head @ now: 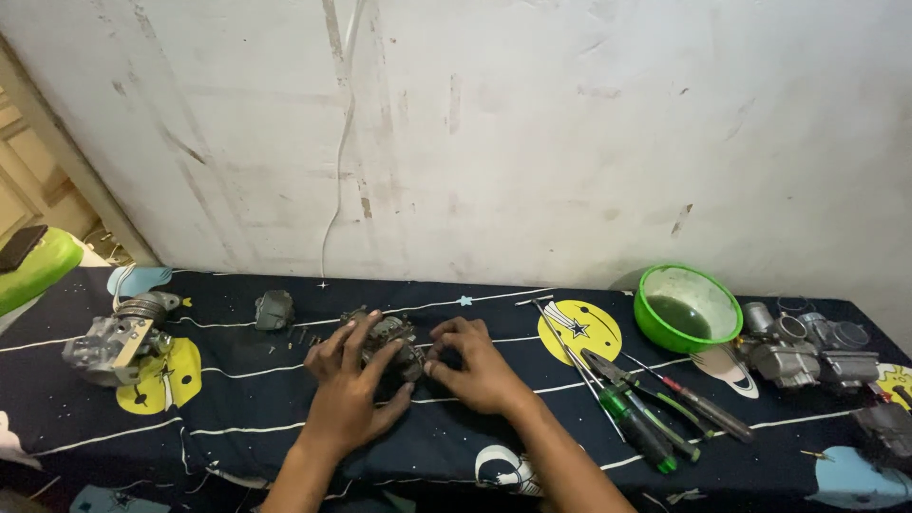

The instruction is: Disassembling and repairing a motorcycle carburetor using a screwdriver and pliers

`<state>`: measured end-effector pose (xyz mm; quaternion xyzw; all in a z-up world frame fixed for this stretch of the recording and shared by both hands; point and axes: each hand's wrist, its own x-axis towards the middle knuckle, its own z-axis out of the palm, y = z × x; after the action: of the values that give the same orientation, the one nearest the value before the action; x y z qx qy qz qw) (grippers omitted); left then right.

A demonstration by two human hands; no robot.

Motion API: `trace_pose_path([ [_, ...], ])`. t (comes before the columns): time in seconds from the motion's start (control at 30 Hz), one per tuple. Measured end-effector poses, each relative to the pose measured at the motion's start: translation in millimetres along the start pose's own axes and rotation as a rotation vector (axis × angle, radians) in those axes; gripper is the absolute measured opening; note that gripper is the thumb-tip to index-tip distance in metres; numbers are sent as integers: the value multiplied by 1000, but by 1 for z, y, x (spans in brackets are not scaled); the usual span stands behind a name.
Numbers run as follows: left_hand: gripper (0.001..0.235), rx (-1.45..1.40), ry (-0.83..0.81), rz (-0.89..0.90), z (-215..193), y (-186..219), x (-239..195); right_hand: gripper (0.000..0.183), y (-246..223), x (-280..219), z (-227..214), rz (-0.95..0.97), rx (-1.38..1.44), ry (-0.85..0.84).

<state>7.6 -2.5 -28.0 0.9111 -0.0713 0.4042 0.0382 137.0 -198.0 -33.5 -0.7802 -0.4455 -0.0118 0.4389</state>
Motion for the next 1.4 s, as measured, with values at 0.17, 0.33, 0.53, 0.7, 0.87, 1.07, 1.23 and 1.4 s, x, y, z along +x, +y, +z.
trace_pose_path([
  [0.17, 56, -36, 28, 10, 0, -1, 1, 10, 2, 2, -5, -2, -41, -60],
  [0.33, 61, -29, 50, -14, 0, 0, -1, 6, 0, 1, -9, -34, -68, -105],
  [0.53, 60, -16, 55, -25, 0, 1, -2, 8, 4, 4, -16, 41, -95, -100],
  [0.7, 63, -46, 81, -11, -2, 4, 0, 9, 22, 5, -12, -22, -232, -34],
  [0.87, 57, -50, 90, -3, -1, 4, -3, 15, -8, -4, -34, 165, -340, -94],
  [1.07, 57, -83, 72, -32, -2, 3, -3, 22, -10, -13, -60, 209, -538, -196],
  [1.23, 56, -109, 76, -27, 0, 3, -4, 27, -13, -17, -80, 291, -597, -255],
  [1.4, 62, -78, 58, -43, 5, 0, -8, 29, -25, -18, -95, 380, -650, -339],
])
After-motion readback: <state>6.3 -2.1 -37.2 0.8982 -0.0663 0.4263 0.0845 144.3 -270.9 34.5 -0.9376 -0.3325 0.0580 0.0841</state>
